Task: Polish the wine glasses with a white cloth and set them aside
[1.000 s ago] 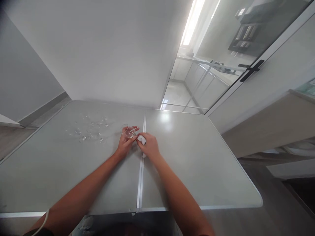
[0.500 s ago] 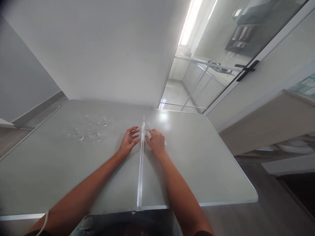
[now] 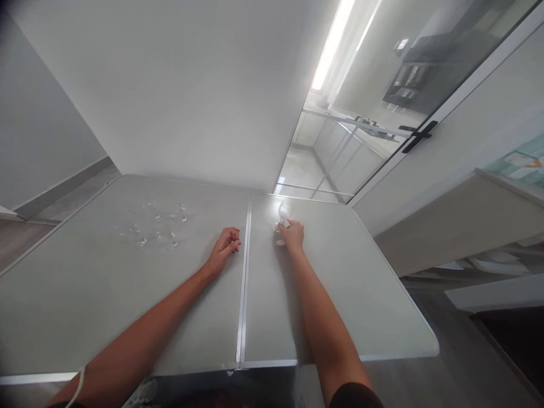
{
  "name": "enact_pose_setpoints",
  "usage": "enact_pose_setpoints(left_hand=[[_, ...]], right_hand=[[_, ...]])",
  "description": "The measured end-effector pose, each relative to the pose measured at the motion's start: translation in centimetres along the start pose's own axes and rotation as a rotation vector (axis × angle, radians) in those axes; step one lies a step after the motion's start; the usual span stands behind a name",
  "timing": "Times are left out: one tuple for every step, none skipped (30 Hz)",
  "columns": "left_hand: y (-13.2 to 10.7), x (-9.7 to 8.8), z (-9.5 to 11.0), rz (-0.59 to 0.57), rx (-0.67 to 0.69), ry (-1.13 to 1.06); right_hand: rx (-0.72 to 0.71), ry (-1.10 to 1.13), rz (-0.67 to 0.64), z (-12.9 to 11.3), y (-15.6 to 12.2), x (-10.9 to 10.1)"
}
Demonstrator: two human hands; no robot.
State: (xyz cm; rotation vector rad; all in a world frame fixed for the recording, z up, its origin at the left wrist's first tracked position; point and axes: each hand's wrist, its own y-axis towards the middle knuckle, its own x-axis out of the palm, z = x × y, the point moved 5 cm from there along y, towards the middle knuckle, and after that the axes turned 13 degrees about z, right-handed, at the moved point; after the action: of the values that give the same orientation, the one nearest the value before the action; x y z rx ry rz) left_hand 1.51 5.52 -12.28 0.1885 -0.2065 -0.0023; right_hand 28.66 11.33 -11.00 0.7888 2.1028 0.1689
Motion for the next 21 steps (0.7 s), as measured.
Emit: enact_pose_setpoints(left_hand=[[0.0, 0.0, -0.1, -0.007, -0.013, -0.009], [-0.1, 0.1, -0.1, -0.016, -0.023, -0.017], [-0.1, 0.1, -0.2, -0.023, -0.030, -0.022], [-0.1, 0.1, -0.3, -0.025, -0.034, -0.026], [-0.1, 0.1, -0.3, -0.022, -0.037, -0.027], [-0.2, 0.1, -0.4, -0.017, -0.043, -0.027], [-0.2, 0.1, -0.4, -0.011, -0.050, -0.028], [-0.2, 0.1, -0.4, -0.005, -0.058, -0.032], [-0.2, 0.1, -0.4, 0.000, -0.068, -0.040], [-0.2, 0.1, -0.4, 0.003, -0.080, -0.050], [-0.2, 0.1, -0.3, 0.009, -0.095, -0.061], [-0.3, 0.1, -0.3, 0.017, -0.111, -0.072], [-0.3, 0.2, -0.3, 0.027, -0.131, -0.080], [-0.4, 0.2, -0.3, 0.035, -0.154, -0.081], [-0.5, 0.3, -0.3, 0.040, -0.177, -0.078], [-0.5, 0.3, -0.4, 0.043, -0.194, -0.074], [-0.6, 0.3, -0.4, 0.044, -0.206, -0.069], [-0.6, 0.4, -0.5, 0.046, -0.208, -0.066], [-0.5, 0.3, -0.5, 0.050, -0.202, -0.066], [-0.5, 0.3, -0.6, 0.055, -0.198, -0.066], [-0.4, 0.2, -0.6, 0.060, -0.197, -0.067]], right_hand=[[0.005, -0.011, -0.004, 0.1, -0.1, 0.1], [0.011, -0.023, -0.007, 0.1, -0.1, 0.2], [0.016, -0.035, -0.007, 0.2, -0.2, 0.3], [0.020, -0.047, -0.008, 0.2, -0.2, 0.4], [0.024, -0.058, -0.009, 0.2, -0.2, 0.5], [0.027, -0.068, -0.012, 0.1, -0.1, 0.5], [0.029, -0.076, -0.016, 0.1, 0.0, 0.5], [0.030, -0.079, -0.020, 0.0, 0.1, 0.4], [0.029, -0.082, -0.026, 0.0, 0.1, 0.3], [0.028, -0.084, -0.035, 0.0, 0.2, 0.0], [0.032, -0.089, -0.049, 0.0, 0.1, -0.4], [0.040, -0.103, -0.066, 0.1, 0.0, -0.9], [0.053, -0.132, -0.089, 0.3, -0.3, -1.5], [0.067, -0.174, -0.111, 0.4, -0.7, -2.2], [0.078, -0.228, -0.124, 0.5, -1.1, -3.1], [0.076, -0.283, -0.132, 0.3, -1.6, -3.9], [0.059, -0.329, -0.120, -0.1, -2.1, -4.8], [0.022, -0.349, -0.107, -0.9, -2.6, -5.6], [-0.030, -0.338, -0.103, -2.0, -3.1, -6.3], [-0.089, -0.296, -0.105, -3.6, -3.6, -6.9], [-0.147, -0.236, -0.111, -5.4, -4.2, -7.3]])
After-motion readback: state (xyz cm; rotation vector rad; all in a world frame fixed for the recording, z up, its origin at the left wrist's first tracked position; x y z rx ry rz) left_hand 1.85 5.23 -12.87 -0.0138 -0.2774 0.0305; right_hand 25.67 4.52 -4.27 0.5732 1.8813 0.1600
